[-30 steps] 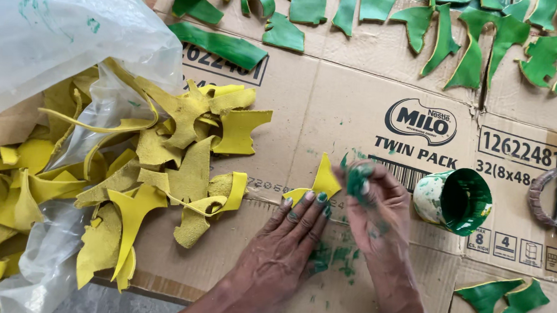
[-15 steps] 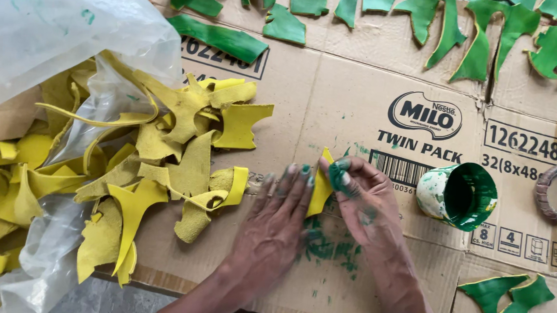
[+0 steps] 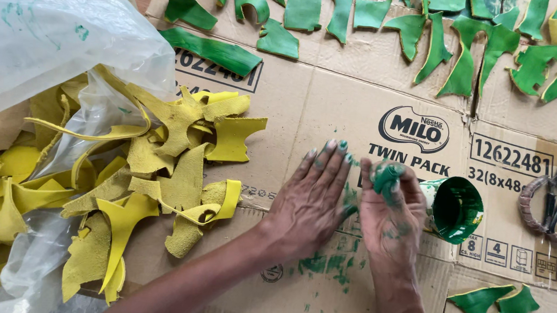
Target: The person paints yellow foam pieces green using a small sponge and a paint can. They repeatedly pick up pieces, apply green paint to the surface, and place them on a cardboard surface to dry.
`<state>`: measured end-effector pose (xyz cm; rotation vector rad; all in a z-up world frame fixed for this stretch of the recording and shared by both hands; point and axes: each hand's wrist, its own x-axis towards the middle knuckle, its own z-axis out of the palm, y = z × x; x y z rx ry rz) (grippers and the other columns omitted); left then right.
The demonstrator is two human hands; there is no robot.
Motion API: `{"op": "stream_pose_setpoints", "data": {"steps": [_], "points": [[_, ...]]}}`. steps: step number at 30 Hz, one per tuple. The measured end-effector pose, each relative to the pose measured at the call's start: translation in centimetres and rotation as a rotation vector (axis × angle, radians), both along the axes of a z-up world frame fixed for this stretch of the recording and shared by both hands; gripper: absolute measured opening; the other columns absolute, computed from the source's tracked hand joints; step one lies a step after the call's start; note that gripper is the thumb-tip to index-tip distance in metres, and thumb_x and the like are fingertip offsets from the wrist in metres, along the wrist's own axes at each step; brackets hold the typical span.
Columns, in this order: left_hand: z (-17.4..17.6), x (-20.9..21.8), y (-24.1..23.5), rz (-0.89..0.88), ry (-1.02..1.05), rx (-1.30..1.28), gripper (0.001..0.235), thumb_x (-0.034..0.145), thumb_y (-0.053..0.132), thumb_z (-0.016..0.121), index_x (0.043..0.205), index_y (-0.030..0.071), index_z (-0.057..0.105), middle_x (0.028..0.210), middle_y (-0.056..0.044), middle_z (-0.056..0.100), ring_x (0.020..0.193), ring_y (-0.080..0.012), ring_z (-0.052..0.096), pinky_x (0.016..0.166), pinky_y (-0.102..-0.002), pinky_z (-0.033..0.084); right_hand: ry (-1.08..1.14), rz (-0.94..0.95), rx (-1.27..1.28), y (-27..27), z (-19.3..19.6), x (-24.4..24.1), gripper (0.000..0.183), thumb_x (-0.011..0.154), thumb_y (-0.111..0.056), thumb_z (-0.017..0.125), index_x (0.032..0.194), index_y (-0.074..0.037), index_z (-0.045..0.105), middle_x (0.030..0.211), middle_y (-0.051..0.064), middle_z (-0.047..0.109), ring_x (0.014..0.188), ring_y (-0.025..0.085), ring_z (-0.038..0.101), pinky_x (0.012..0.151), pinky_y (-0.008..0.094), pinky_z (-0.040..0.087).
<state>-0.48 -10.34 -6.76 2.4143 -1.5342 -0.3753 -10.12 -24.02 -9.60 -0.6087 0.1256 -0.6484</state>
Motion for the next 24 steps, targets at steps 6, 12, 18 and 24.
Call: {"op": "stream_pose_setpoints", "data": {"steps": [6, 12, 18, 24], "points": [[-0.7, 2.6, -4.9, 0.147, -0.124, -0.113, 0.07, 0.101, 0.044, 0.034, 0.158, 0.006, 0.017, 0.167, -0.024, 0.008, 0.154, -0.0387, 0.0, 0.124, -0.052, -0.002, -0.031, -0.018, -0.138, 1.1, 1.6, -0.5, 0.026, 0.096, -0.002, 0.08, 0.12, -0.003, 0.073, 0.115, 0.009, 0.073, 0.113, 0.02, 0.066, 0.127, 0.05, 0.042], [1.2, 8.3, -8.9, 0.229, -0.465, -0.346, 0.064, 0.096, 0.014, 0.057, 0.155, 0.0, 0.036, 0.165, -0.026, 0.023, 0.154, -0.042, 0.022, 0.128, -0.05, 0.023, -0.058, -0.02, -0.357, 0.7, 7.4, -3.3, 0.021, 0.099, -0.006, 0.078, 0.118, -0.002, 0.073, 0.114, 0.012, 0.073, 0.11, 0.022, 0.068, 0.11, 0.044, 0.05], [6.4, 5.9, -0.4, 0.154, 0.016, -0.447, 0.017, 0.083, -0.002, 0.059, 0.1, 0.001, 0.059, 0.099, -0.018, 0.062, 0.096, -0.0398, 0.063, 0.083, -0.05, 0.05, 0.473, -0.467, -1.159, -2.3, 13.7, -9.8, 0.015, 0.104, -0.004, 0.079, 0.116, 0.0, 0.071, 0.108, 0.011, 0.07, 0.096, 0.018, 0.067, 0.087, 0.03, 0.058], [7.8, -0.1, 5.7, 0.251, 0.214, -0.187, 0.041, 0.078, 0.005, 0.071, 0.117, 0.003, 0.059, 0.113, -0.018, 0.06, 0.107, -0.0378, 0.059, 0.088, -0.05, 0.051, 1.121, -0.511, -1.806, -5.2, 14.3, -10.2, 0.021, 0.086, -0.003, 0.082, 0.106, -0.004, 0.077, 0.103, 0.009, 0.073, 0.092, 0.023, 0.067, 0.081, 0.035, 0.053]]}}
